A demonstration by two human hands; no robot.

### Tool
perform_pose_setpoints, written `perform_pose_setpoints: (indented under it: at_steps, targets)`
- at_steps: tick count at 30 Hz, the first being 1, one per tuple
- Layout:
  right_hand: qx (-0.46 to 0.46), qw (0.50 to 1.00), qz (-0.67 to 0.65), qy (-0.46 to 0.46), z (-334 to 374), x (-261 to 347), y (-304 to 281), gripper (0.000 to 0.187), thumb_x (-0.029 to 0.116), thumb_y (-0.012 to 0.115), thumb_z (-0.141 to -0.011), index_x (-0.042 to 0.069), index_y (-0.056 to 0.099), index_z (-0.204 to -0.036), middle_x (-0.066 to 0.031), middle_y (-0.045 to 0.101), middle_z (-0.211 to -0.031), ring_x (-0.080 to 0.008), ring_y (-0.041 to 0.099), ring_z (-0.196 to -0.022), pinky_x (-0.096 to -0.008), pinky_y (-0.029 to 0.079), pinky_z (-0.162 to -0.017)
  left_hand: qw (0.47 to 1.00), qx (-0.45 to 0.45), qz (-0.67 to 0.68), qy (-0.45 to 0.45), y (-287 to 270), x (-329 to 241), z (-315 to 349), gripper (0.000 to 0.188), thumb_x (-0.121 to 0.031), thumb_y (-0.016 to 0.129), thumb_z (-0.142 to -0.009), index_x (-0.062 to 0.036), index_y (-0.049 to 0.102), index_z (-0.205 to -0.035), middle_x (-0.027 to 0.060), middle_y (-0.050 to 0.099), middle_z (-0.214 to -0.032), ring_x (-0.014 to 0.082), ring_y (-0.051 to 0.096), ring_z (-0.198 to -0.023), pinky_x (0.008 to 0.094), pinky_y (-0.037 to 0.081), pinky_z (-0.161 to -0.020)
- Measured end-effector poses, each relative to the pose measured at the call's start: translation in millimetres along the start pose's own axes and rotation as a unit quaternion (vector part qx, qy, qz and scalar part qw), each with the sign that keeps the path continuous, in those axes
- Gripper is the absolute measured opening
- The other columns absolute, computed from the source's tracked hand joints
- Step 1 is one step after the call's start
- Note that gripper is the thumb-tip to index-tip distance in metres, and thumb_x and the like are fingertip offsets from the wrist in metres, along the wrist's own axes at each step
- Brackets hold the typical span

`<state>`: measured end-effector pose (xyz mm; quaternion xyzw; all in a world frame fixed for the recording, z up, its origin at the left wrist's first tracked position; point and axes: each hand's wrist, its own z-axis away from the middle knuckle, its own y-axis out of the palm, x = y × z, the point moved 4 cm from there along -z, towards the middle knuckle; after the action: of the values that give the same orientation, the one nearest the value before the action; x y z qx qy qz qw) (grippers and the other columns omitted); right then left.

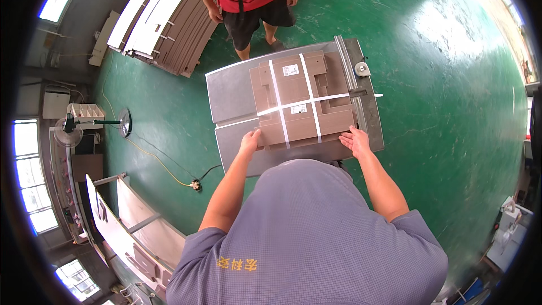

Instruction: The person places a wood panel on a strapping machine, wraps a plastic strap around it, and then moves to a table to sort and stack several furniture panels by hand.

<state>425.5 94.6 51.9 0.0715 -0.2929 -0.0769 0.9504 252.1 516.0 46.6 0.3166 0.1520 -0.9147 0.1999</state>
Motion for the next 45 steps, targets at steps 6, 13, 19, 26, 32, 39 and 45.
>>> perform_pose_setpoints:
  at_steps: [6,13,19,26,32,39,45]
  targets:
    - [0.038,0.993,0.081,0.083,-1.4,-11.8,-16.3,0.065,0.046,0.07,-0.096,-0.002,0.046,-0.132,-0.0288,0.065,-0.125,-0.037,0.073,-0.1,-0.0454,0.063,-0.081,0.998,-0.03,-0.055,0.021,3.0,-5.7,11.2,0.045,-0.044,0.06,-0.102,-0.0012,0.067,-0.112,0.0071,0.065,-0.091,0.0168,0.061,-0.074,0.0324,0.053,-0.058]
    - [0.061,0.988,-0.065,0.123,3.3,-36.9,-19.6,0.074,0.059,0.078,-0.086,0.007,0.055,-0.134,-0.0201,0.061,-0.131,-0.0349,0.063,-0.117,-0.0488,0.056,-0.093,0.997,-0.029,-0.064,0.023,1.0,-12.5,53.2,0.035,-0.044,0.062,-0.103,-0.009,0.067,-0.103,-0.0037,0.048,-0.073,0.0086,0.046,-0.061,0.0278,0.042,-0.048]
    - [0.007,0.993,-0.064,0.103,16.7,-66.8,-26.6,0.065,0.05,0.083,-0.086,0.007,0.059,-0.128,-0.0116,0.067,-0.11,-0.0296,0.065,-0.101,-0.0476,0.055,-0.092,0.998,-0.015,-0.06,0.002,-20.9,19.5,70.3,0.032,-0.041,0.063,-0.103,-0.0088,0.067,-0.102,-0.0035,0.047,-0.071,0.0083,0.046,-0.059,0.0273,0.043,-0.047]
    - [-0.012,0.996,-0.06,0.066,39.0,-69.9,-38.8,0.064,0.053,0.082,-0.086,0.005,0.062,-0.124,-0.0108,0.066,-0.112,-0.0273,0.063,-0.106,-0.0463,0.052,-0.099,0.999,0.009,-0.03,0.007,-6.7,32.5,66.1,0.034,-0.04,0.063,-0.104,-0.0069,0.069,-0.103,-0.0019,0.053,-0.071,0.008,0.048,-0.057,0.0268,0.044,-0.049]
    - [-0.036,0.996,-0.034,0.07,31.9,-77.4,-52.0,0.072,0.052,0.079,-0.09,-0.001,0.055,-0.134,-0.0173,0.065,-0.123,-0.0311,0.063,-0.114,-0.0484,0.05,-0.104,0.983,0.042,-0.172,0.059,-22.9,58.1,24.0,0.04,-0.037,0.059,-0.105,0.0013,0.069,-0.11,0.0039,0.059,-0.07,0.0166,0.058,-0.062,0.0393,0.05,-0.06]
    - [0.027,0.949,0.296,0.107,58.2,-48.0,-51.1,0.072,0.047,0.066,-0.1,-0.009,0.048,-0.142,-0.0264,0.063,-0.132,-0.0373,0.062,-0.124,-0.044,0.053,-0.103,0.936,-0.348,0.02,-0.044,-200.8,10.0,-120.5,0.051,-0.039,0.058,-0.103,0.0054,0.061,-0.129,0.0205,0.067,-0.12,0.0351,0.066,-0.107,0.0516,0.051,-0.096]
    - [0.089,0.976,0.029,0.194,50.8,-79.9,7.2,0.087,0.061,0.065,-0.096,-0.01,0.046,-0.143,-0.0301,0.061,-0.134,-0.0363,0.064,-0.119,-0.0444,0.05,-0.108,0.822,-0.297,0.483,0.048,-218.0,12.2,-163.6,0.036,-0.014,0.071,-0.097,-0.0013,0.059,-0.128,0.0082,0.067,-0.118,0.0245,0.066,-0.112,0.0452,0.053,-0.094]
